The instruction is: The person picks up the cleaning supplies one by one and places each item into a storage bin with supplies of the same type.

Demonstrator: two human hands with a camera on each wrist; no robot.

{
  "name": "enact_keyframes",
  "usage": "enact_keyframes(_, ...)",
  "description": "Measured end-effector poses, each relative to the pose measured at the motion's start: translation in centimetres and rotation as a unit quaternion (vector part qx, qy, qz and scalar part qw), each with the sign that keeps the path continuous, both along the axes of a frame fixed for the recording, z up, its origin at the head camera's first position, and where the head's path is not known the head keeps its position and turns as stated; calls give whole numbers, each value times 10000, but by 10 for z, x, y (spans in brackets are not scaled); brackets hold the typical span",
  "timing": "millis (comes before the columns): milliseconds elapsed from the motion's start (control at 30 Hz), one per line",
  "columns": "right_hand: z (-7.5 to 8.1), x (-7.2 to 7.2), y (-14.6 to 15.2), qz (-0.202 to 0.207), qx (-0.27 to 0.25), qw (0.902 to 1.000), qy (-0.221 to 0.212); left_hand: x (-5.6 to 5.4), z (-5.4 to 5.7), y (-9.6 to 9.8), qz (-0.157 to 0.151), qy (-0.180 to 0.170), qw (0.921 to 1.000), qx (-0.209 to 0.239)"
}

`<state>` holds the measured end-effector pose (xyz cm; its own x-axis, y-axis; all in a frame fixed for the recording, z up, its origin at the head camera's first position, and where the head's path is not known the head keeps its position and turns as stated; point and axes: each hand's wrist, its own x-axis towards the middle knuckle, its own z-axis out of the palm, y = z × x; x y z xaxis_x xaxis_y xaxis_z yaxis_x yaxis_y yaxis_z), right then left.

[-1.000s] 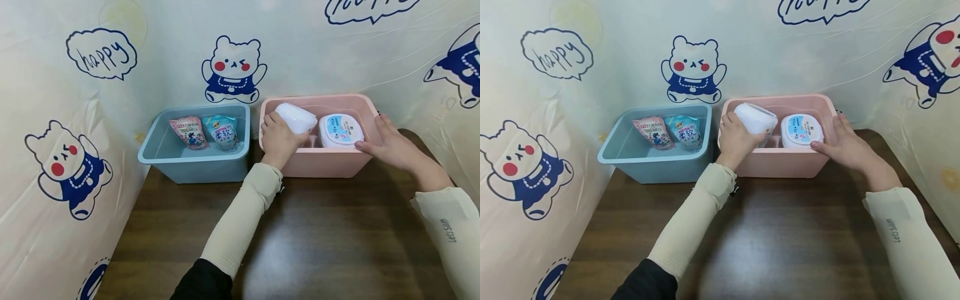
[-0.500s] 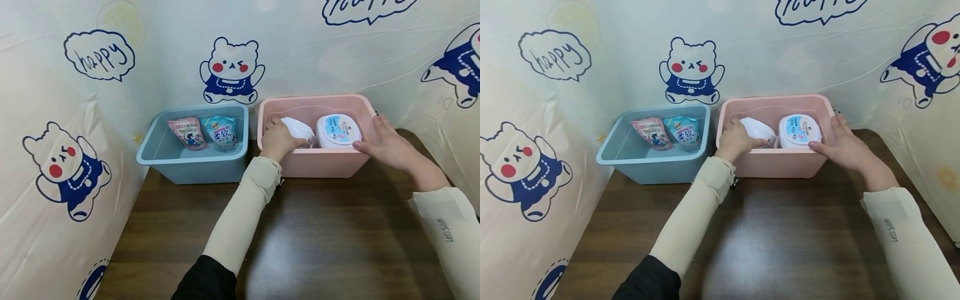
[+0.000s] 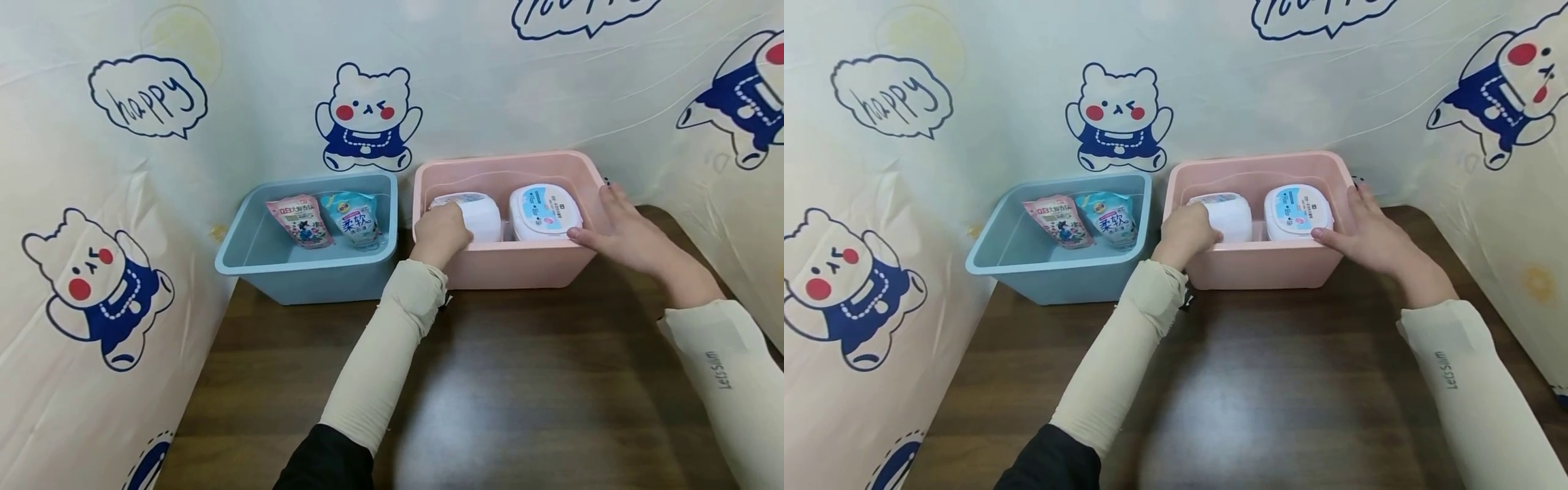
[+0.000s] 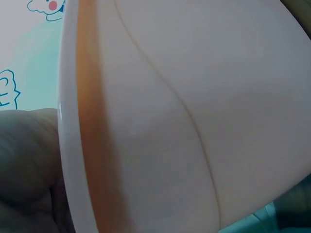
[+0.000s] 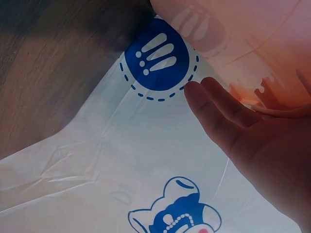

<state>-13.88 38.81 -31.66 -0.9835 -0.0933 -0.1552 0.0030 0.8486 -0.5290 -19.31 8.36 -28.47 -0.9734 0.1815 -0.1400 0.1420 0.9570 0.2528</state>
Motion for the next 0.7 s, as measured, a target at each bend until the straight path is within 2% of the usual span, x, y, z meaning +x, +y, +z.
enact_keyframes(167, -1, 0, -2, 5, -13, 10000, -55, -4, -2, -4, -153, -399, 9991, -16)
enact_keyframes(333, -2, 1, -2, -12, -20, 10000, 10, -7, 0, -4, -194, -589, 9980, -140)
enact_keyframes(700, -4, 0, -1, -77, -87, 9999, 50, -11, -7, 2, -8, -538, 9976, -438)
